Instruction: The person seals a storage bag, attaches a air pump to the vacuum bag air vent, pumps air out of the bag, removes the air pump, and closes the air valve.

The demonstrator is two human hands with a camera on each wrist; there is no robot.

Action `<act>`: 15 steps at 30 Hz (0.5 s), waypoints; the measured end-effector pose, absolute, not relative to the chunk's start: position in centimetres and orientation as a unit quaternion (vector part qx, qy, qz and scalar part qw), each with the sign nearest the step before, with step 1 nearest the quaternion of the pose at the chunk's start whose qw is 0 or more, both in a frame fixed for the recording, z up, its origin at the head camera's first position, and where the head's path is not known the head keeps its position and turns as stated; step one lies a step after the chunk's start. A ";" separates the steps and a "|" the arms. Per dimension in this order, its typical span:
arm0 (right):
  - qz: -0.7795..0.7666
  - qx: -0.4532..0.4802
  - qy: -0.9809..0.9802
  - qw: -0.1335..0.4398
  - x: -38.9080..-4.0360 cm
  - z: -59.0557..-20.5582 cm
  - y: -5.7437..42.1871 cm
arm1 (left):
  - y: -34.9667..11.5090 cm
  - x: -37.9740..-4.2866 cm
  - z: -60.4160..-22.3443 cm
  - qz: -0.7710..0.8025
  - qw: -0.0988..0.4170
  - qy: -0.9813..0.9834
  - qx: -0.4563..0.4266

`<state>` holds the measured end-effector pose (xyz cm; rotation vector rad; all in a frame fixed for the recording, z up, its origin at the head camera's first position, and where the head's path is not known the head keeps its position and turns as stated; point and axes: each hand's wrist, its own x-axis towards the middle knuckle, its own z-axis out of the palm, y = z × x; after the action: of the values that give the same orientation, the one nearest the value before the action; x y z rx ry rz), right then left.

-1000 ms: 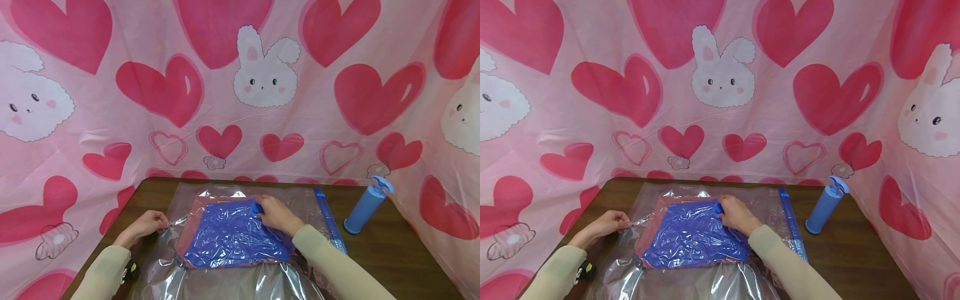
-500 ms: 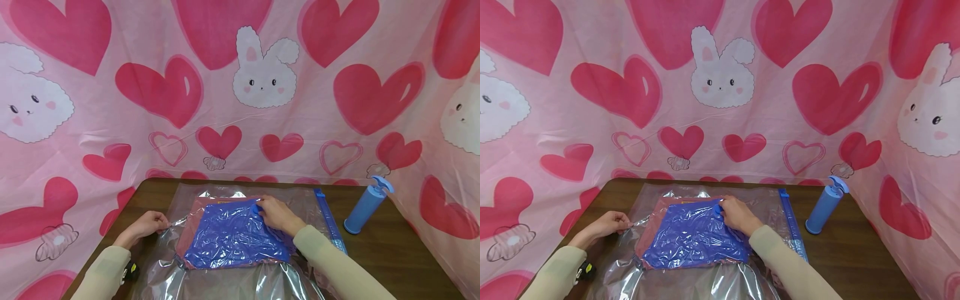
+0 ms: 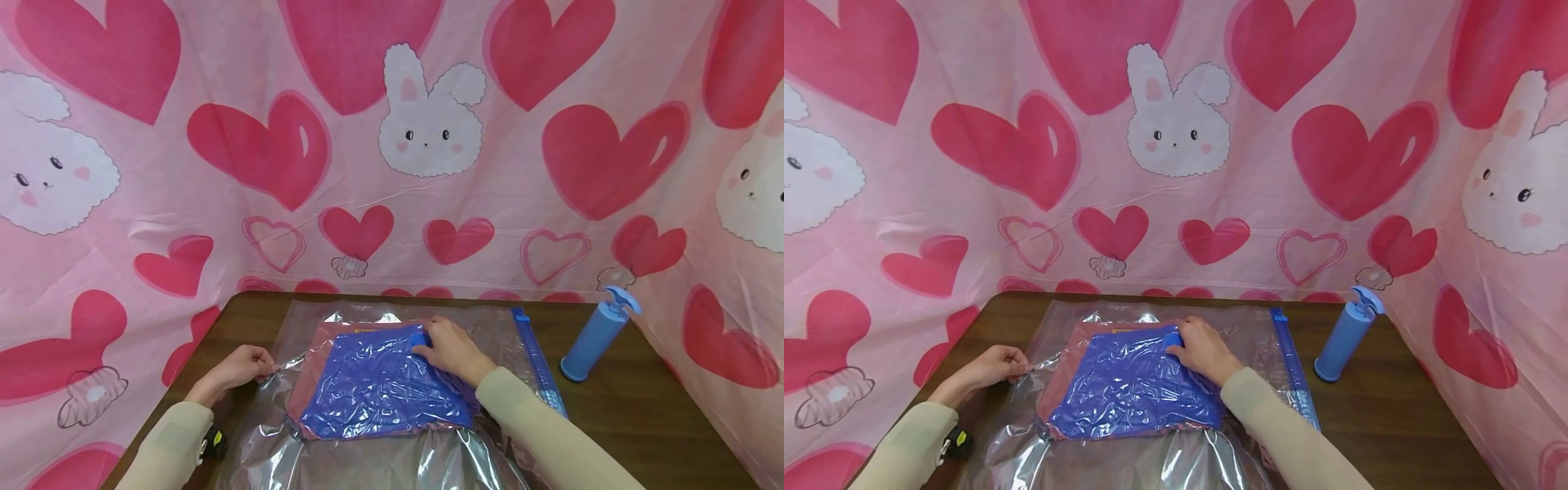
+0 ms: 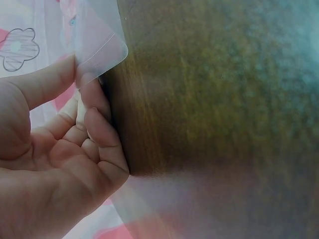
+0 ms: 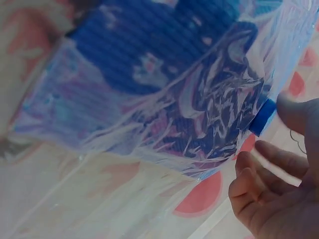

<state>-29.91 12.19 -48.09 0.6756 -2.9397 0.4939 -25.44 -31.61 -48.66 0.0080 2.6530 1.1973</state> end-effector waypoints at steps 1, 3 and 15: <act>0.159 0.225 -0.961 0.036 -29.9 -48.0 12.2 | -31.6 -25.5 -48.6 0.409 0.116 0.905 0.002; 0.148 0.241 -0.959 0.024 -29.7 -48.0 12.2 | -31.6 -25.5 -48.6 0.409 0.117 0.905 0.000; 0.100 0.283 -0.953 0.037 -29.9 -47.8 11.8 | -31.6 -25.5 -48.7 0.408 0.118 0.905 -0.005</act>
<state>-29.86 11.79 -47.81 0.8680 -2.9260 0.3064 -25.47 -31.58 -48.66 -0.0135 2.6483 1.1943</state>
